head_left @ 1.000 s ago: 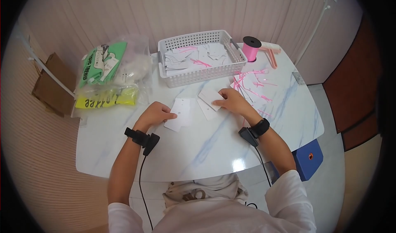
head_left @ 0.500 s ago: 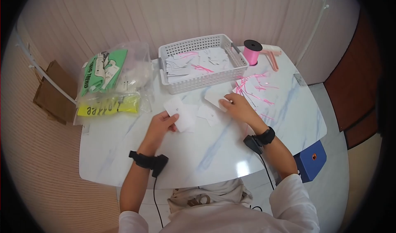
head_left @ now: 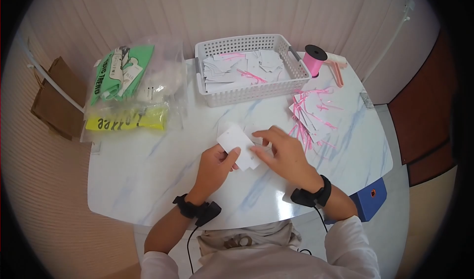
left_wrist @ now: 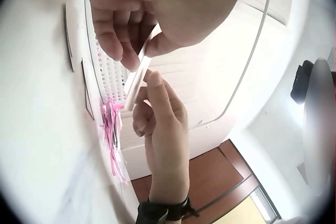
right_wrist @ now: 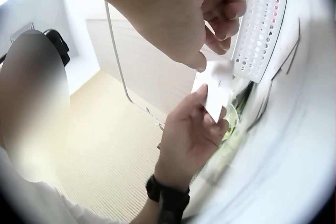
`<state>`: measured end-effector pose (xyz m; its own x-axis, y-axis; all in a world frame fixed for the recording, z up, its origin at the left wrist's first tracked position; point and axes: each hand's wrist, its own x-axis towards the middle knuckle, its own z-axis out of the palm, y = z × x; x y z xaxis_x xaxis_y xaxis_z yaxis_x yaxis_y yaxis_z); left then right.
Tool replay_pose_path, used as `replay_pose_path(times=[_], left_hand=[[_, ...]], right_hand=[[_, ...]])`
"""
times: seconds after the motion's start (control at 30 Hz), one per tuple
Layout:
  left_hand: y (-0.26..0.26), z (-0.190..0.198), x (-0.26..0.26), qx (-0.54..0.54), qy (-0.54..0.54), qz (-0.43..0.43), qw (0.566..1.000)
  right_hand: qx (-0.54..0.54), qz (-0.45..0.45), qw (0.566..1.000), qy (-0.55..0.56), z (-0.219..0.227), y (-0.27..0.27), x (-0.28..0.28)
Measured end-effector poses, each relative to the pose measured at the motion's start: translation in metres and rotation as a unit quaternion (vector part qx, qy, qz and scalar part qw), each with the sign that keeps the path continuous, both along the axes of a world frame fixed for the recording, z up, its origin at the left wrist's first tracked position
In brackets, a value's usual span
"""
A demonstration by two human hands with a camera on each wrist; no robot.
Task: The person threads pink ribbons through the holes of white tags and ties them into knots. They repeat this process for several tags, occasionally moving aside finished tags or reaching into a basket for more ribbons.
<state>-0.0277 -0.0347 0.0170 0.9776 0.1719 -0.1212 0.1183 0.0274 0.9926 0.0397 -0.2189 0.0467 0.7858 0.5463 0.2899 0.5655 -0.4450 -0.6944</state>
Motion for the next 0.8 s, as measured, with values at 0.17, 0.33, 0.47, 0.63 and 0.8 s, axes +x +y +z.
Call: replay_pose_path(times=[0.17, 0.33, 0.47, 0.63, 0.8], left_hand=[[-0.008, -0.001, -0.008, 0.026, 0.0, -0.111, 0.994], [-0.012, 0.007, -0.009, 0.058, -0.031, -0.05, 0.997], [-0.011, 0.014, -0.011, 0.094, -0.064, -0.026, 0.993], [-0.013, 0.016, -0.014, 0.087, -0.07, -0.022, 0.994], [-0.011, 0.011, -0.015, 0.113, -0.089, -0.026, 0.989]], right_hand=[[0.113, 0.077, 0.959, 0.248, -0.012, -0.002, 0.01], [0.135, 0.07, 0.942, 0.298, -0.014, -0.003, 0.002], [0.15, 0.056, 0.944, 0.288, -0.02, -0.003, -0.001], [0.161, 0.051, 0.947, 0.272, -0.02, -0.002, -0.005], [0.167, 0.06, 0.947, 0.268, -0.017, -0.002, -0.006]])
